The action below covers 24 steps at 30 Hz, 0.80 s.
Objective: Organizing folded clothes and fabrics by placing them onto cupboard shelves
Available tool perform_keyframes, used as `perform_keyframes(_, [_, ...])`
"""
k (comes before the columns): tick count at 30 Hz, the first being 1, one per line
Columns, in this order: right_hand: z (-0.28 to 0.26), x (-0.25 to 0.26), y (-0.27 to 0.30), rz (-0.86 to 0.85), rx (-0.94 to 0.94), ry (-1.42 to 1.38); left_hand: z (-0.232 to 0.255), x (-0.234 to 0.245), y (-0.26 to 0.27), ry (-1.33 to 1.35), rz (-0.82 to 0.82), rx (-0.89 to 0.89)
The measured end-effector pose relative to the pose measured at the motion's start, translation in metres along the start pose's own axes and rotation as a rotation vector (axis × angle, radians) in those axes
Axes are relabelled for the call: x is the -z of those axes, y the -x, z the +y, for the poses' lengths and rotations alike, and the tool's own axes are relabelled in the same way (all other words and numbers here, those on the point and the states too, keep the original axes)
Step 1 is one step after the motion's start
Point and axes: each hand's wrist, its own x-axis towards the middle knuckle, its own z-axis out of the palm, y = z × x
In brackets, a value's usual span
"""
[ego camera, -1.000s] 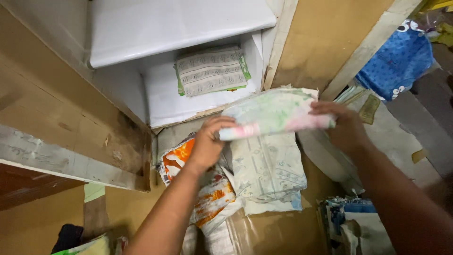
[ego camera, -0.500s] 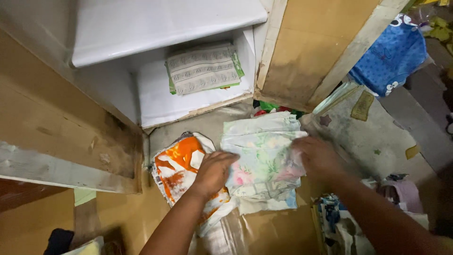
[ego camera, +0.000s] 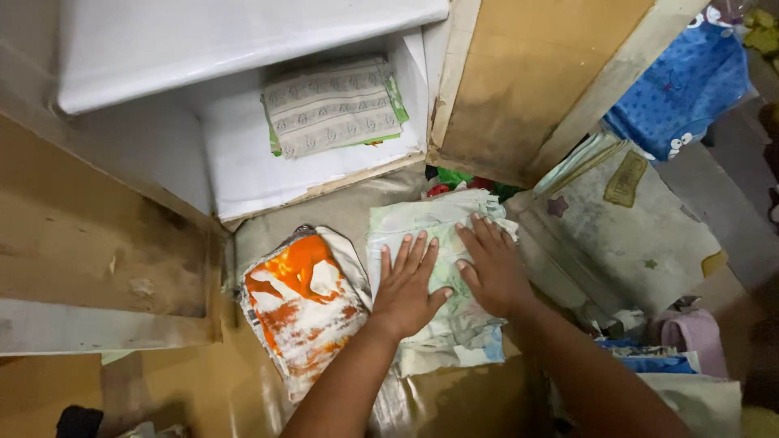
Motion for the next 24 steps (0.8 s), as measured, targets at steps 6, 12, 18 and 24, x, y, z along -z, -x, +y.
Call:
perform_keyframes(6, [0.001, 0.0, -0.006, 0.131, 0.035, -0.012, 0.005, 0.032, 0.001, -0.048, -0.078, 0.192])
perform_keyframes(12, [0.004, 0.007, -0.021, 0.112, -0.108, 0.23, -0.011, 0.03, 0.003, 0.008, -0.103, 0.219])
perform_keyframes(18, [0.085, -0.038, -0.008, 0.226, -0.478, -0.409, -0.075, -0.036, -0.014, 0.138, 0.436, -0.001])
perform_keyframes(24, [0.106, 0.005, -0.02, -0.004, -0.677, -0.998, -0.084, 0.001, -0.01, 0.43, 0.537, 0.302])
